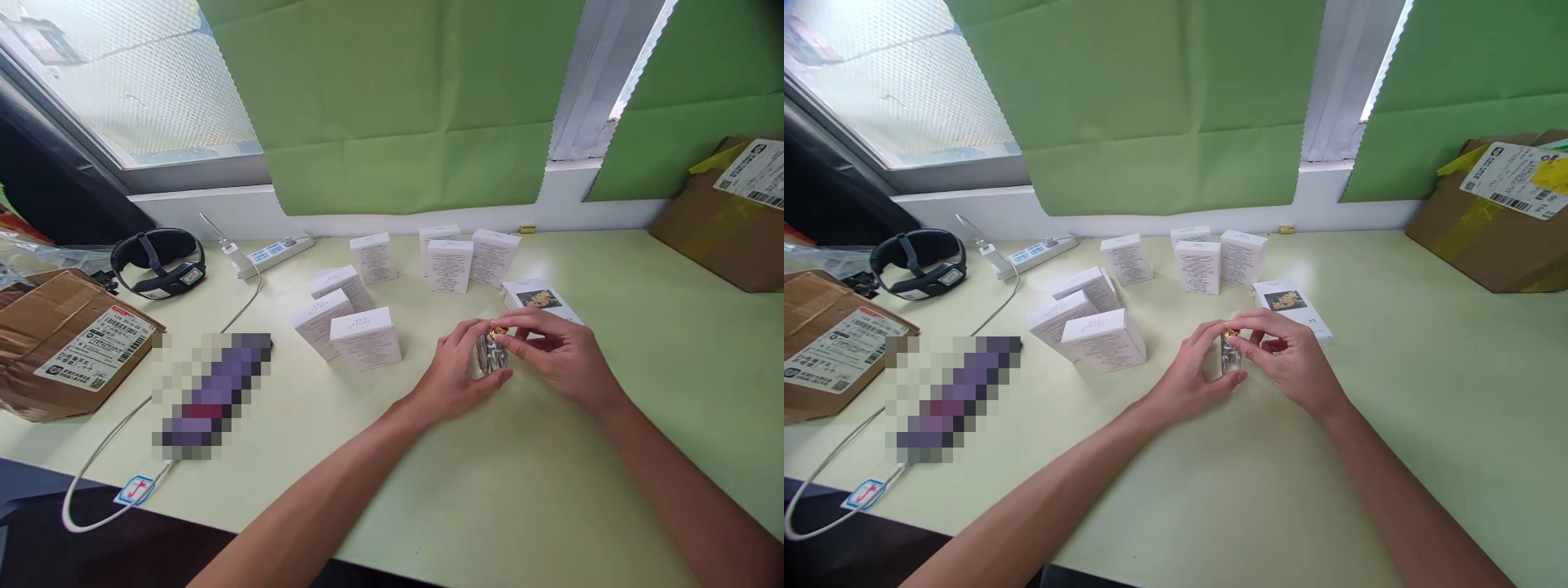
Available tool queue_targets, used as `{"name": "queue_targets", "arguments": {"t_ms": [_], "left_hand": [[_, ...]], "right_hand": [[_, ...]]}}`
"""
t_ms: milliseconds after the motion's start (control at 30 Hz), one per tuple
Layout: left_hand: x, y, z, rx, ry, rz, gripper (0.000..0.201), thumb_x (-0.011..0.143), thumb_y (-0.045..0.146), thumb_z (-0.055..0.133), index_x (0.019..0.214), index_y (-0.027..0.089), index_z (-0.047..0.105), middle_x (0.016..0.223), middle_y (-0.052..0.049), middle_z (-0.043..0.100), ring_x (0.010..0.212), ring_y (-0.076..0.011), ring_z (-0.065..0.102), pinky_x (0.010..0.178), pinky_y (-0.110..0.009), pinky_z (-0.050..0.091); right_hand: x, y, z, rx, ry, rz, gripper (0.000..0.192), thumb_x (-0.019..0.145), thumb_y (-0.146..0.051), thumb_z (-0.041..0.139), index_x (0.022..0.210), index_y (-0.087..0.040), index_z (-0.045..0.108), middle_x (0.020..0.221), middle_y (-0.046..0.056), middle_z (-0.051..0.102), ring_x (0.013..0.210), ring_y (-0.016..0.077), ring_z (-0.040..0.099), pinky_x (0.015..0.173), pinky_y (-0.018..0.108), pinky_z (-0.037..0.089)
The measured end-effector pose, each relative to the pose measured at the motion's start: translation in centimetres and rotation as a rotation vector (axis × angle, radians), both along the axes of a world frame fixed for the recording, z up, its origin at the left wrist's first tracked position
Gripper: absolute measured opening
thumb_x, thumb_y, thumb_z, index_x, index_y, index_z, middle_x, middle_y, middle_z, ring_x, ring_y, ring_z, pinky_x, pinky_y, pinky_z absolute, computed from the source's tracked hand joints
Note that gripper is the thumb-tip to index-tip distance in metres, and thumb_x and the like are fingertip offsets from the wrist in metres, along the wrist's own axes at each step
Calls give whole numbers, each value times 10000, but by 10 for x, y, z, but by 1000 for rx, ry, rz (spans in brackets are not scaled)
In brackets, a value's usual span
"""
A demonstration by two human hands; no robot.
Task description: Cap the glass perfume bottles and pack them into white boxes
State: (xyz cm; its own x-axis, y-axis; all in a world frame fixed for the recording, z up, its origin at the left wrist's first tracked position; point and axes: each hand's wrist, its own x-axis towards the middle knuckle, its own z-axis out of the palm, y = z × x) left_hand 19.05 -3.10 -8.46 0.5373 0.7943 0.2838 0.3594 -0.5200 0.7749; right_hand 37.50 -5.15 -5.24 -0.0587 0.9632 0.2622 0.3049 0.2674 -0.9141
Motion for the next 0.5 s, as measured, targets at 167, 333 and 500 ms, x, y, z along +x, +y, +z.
{"name": "queue_targets", "arguments": {"t_ms": [167,333,500], "left_hand": [[0,1,0,-1,-27,-12,614,867,355,718,1413,304,440,1465,-91,495,1379,-275,466,1152,-478,366],[1,1,0,-7,-39,-1,605,860,338,730,1401,310,462,1453,-103,491,1367,-283,473,1130,-487,389],[1,1,-1,-4,-49,10,615,845,357,753,1388,309,469,1433,-103,498,1347,-282,488,1121,-487,397]], "right_hand": [[-3,0,-3,51,1,-25,158,852,-397,740,991,-339,786,1070,20,709,738,155,582,619,323,560],[-1,1,-6,52,-4,-12,176,853,-395,742,1018,-362,792,1117,22,708,898,199,638,641,324,573],[1,4,-11,30,25,-1,196,835,-406,761,1024,-365,795,1137,26,699,902,197,634,631,313,579]]}}
